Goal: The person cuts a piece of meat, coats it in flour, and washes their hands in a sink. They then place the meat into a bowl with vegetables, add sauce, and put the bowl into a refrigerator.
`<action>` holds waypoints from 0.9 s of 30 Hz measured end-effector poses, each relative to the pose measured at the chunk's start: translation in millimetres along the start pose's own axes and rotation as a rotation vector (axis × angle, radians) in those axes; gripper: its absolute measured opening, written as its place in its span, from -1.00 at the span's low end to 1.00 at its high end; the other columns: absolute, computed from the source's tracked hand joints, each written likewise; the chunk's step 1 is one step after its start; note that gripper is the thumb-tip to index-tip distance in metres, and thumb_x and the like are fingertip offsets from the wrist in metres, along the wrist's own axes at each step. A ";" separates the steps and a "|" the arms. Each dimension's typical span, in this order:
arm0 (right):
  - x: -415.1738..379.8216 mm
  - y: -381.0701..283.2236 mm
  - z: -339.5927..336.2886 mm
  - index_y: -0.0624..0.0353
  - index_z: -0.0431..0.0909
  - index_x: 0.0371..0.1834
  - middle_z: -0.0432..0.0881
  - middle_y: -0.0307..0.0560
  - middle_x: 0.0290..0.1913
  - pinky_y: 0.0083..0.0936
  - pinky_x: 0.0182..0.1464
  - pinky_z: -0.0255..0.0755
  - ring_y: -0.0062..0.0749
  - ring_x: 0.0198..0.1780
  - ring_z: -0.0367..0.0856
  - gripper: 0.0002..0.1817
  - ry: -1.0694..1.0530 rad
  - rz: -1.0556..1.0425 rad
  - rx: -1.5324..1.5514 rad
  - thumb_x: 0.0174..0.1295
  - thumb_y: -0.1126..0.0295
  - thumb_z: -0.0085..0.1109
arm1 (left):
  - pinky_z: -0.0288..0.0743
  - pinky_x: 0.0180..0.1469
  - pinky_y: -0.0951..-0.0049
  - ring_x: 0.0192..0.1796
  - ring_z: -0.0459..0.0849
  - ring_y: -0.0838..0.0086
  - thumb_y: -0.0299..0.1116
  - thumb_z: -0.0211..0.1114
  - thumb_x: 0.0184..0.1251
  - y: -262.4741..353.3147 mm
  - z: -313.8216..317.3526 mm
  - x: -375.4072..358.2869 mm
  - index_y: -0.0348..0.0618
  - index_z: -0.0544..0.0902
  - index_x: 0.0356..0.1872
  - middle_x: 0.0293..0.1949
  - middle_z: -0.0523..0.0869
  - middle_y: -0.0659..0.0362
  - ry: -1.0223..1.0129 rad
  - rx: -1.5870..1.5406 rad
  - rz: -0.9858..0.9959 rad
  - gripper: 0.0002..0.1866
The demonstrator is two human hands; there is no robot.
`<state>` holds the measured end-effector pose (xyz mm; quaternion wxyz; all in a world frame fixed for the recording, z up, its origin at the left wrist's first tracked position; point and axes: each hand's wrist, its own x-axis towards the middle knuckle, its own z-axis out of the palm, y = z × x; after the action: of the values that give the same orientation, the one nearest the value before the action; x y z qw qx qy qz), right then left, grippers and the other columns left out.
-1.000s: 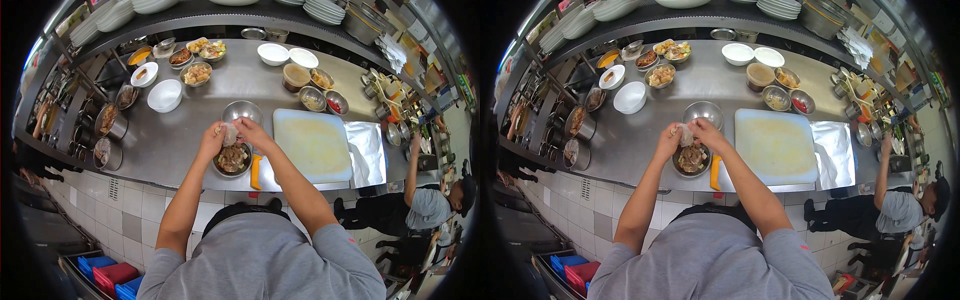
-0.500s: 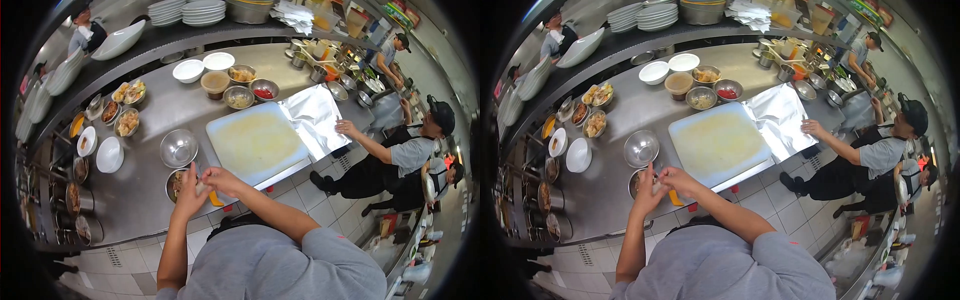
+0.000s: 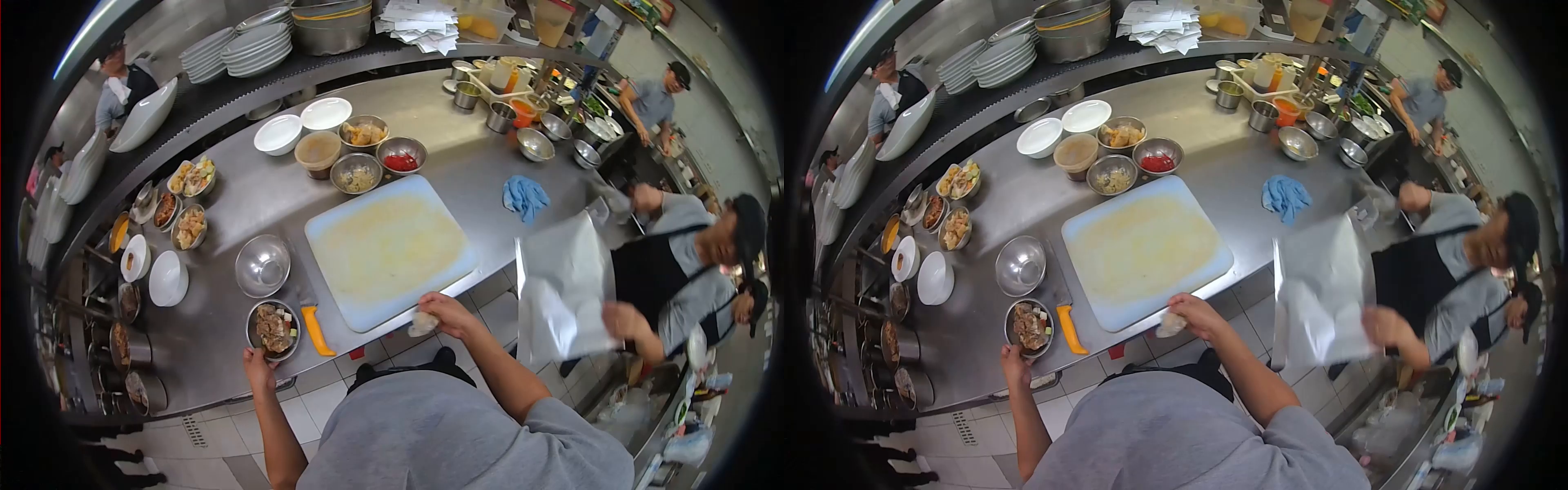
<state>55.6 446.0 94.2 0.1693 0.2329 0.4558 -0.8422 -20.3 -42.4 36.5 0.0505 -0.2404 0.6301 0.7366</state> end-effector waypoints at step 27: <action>-61.9 -55.5 -212.8 0.16 0.50 -0.18 0.50 -0.29 -0.41 -0.66 -0.35 0.37 -0.62 -0.40 0.46 -0.84 0.534 -0.205 0.034 0.30 0.33 0.20 | 0.72 -0.30 0.26 -0.21 0.69 0.24 -0.47 0.10 0.33 -18.0 682.7 38.4 -0.20 0.34 -0.11 -0.15 0.58 0.02 -0.736 0.067 -0.235 -0.82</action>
<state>130.2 659.9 65.0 -0.0470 0.4021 0.4912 -0.7713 -245.6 602.7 65.8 0.3651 -0.0290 0.5619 0.7417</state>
